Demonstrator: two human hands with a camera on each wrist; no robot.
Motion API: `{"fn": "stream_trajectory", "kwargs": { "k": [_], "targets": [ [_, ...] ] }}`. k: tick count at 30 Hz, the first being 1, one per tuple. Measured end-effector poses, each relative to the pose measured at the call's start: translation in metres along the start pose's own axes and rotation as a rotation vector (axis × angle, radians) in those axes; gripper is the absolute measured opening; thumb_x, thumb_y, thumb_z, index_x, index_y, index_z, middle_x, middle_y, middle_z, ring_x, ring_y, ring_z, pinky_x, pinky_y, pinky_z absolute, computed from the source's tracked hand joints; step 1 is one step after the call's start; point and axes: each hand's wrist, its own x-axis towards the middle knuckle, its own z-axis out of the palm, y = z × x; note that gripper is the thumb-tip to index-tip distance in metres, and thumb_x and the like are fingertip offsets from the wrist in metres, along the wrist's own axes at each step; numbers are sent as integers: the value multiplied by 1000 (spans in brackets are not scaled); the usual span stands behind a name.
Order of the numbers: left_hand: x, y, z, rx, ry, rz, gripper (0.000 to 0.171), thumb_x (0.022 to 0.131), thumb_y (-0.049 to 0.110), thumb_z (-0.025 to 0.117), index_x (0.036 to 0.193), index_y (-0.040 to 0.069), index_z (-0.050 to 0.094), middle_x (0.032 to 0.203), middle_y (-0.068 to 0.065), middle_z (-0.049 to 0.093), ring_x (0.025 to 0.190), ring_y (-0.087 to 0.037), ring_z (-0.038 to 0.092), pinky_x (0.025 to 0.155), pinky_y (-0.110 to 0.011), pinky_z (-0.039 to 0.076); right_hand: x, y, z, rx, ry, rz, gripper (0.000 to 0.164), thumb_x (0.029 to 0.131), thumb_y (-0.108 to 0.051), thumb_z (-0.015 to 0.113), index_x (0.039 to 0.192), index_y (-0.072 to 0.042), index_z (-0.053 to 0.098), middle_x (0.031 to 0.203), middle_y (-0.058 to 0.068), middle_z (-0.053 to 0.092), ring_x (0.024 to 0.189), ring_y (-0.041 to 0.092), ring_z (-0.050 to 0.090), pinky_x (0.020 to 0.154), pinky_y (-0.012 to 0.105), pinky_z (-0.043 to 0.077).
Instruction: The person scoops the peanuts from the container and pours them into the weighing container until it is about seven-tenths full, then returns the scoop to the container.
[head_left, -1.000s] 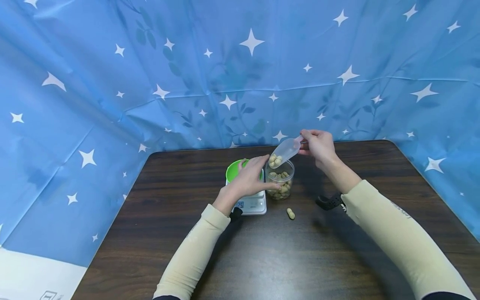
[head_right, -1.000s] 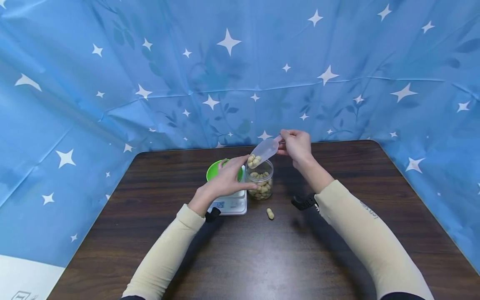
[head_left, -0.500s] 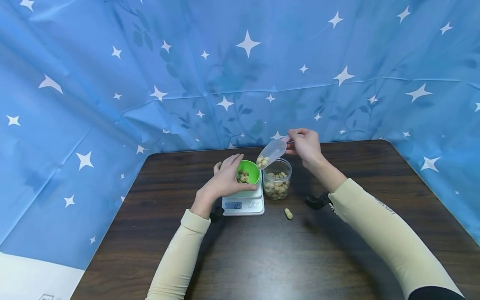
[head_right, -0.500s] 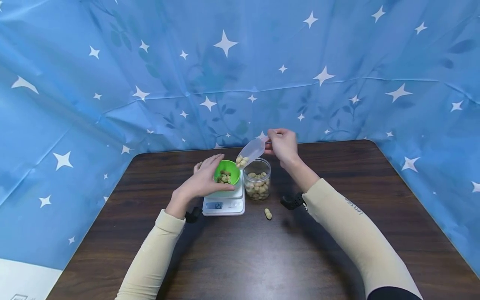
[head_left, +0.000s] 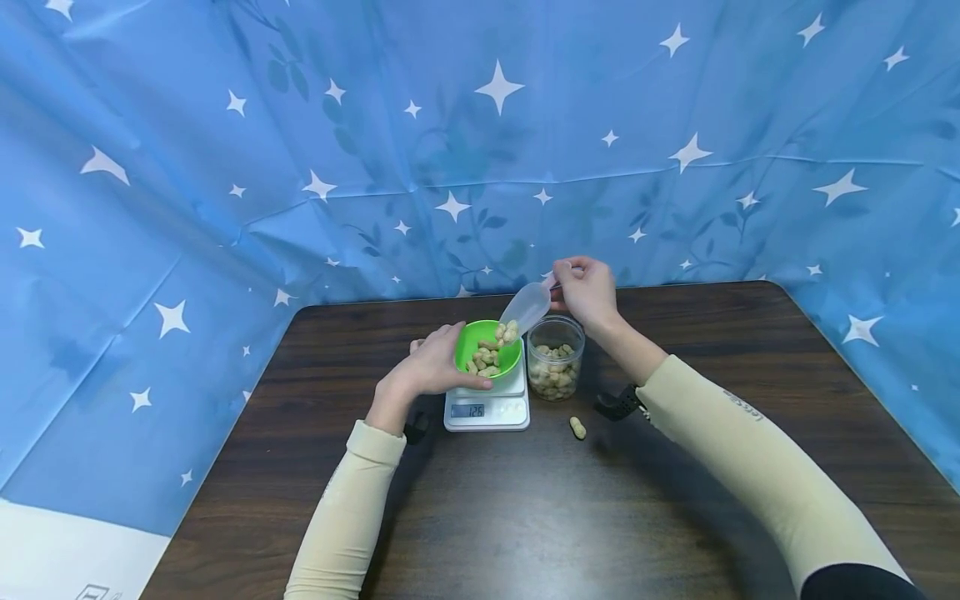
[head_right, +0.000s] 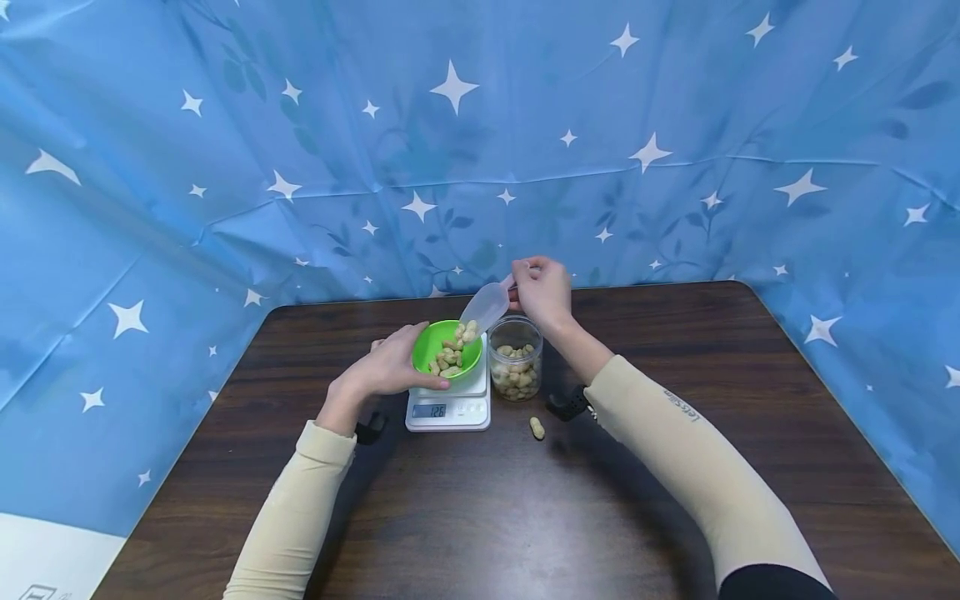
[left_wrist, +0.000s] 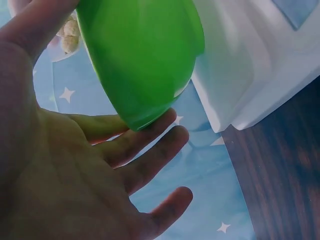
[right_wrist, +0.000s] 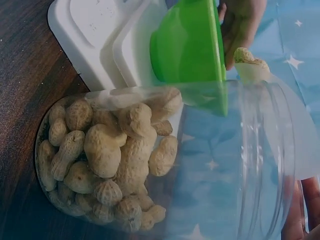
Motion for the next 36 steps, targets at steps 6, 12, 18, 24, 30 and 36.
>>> {"fn": "stream_trajectory", "kwargs": {
  "k": [6,12,18,24,30,36],
  "targets": [
    [0,0,0,-2,13,7,107,76,57,86,155,3,38,137,-12,56,125,-29,50,102,-66,33,-2,1,4,-113,-11,-134,34,108,-24,55,125,5,63,92,19,74,72,19,73,65,30,60],
    [0,0,1,-2,11,-3,109,76,58,86,156,3,36,143,-13,53,130,-31,48,105,-68,32,-5,-6,-1,-157,-8,-281,32,109,-26,55,120,2,64,90,15,75,82,24,72,67,29,60],
    [-1,0,1,-16,15,-2,111,76,57,86,157,2,34,147,-15,51,134,-32,46,106,-69,30,-13,-26,-12,-114,-7,-328,30,109,-20,54,119,7,63,94,23,74,86,29,73,68,27,60],
    [-1,1,1,-4,3,-7,116,76,58,86,160,2,29,156,-16,41,142,-35,38,108,-68,28,-10,-23,-27,-127,25,-433,30,108,-23,56,116,4,66,90,19,75,68,8,67,61,17,54],
    [-2,7,3,8,37,8,118,75,59,86,162,5,27,166,-17,23,152,-34,20,114,-66,17,-15,-18,-35,-133,57,-513,22,107,-12,56,115,6,66,88,22,75,75,9,69,58,15,52],
    [4,23,8,7,118,112,111,76,56,87,160,7,34,165,-13,27,151,-29,22,116,-61,12,-19,-12,-39,-188,20,-565,21,108,-14,56,114,3,66,86,16,73,83,13,73,67,21,58]
  ]
}}
